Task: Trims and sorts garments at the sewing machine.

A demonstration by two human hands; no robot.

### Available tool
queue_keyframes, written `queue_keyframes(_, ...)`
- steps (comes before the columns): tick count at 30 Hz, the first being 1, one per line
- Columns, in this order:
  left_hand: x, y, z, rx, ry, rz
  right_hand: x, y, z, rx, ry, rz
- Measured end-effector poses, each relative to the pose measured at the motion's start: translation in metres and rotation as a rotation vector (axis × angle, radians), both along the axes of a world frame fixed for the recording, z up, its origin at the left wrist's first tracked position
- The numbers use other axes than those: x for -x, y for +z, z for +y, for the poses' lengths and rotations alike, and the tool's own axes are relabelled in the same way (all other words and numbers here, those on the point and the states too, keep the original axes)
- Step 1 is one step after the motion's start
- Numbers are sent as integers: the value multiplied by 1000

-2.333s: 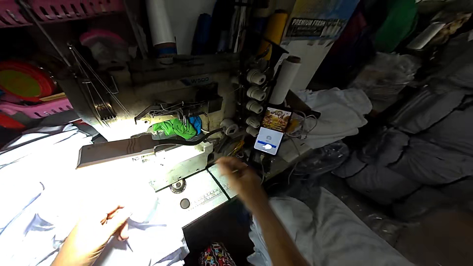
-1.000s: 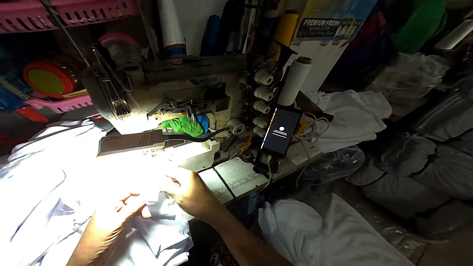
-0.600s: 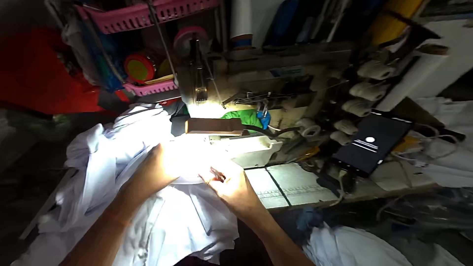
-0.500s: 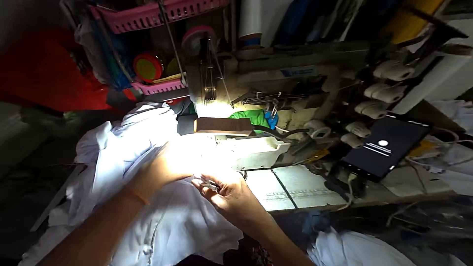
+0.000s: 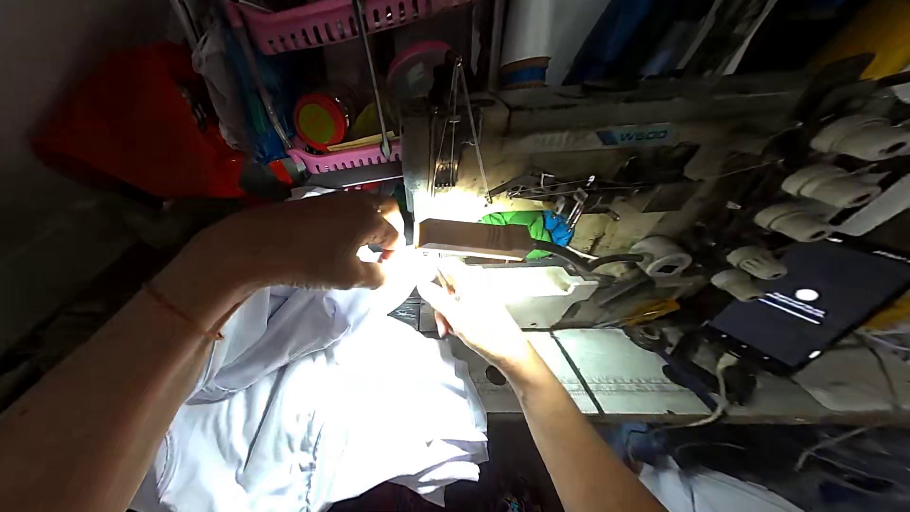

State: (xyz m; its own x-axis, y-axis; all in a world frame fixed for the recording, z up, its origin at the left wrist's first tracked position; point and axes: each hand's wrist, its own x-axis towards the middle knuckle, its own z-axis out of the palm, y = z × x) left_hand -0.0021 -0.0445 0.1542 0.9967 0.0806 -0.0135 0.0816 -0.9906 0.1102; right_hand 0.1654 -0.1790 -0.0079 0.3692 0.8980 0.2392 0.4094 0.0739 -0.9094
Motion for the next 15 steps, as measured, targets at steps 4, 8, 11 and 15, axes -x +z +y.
queue_keyframes(4,-11,-12,-4,49,5,129,3,-29,-12,15,101,269)
queue_keyframes(8,-16,-33,5,-79,177,139,6,-43,-12,-26,42,362)
queue_keyframes(11,-22,-38,21,-139,212,129,1,-40,-1,-78,53,383)
queue_keyframes(15,-21,-27,10,-122,143,92,-4,-41,4,-133,99,392)
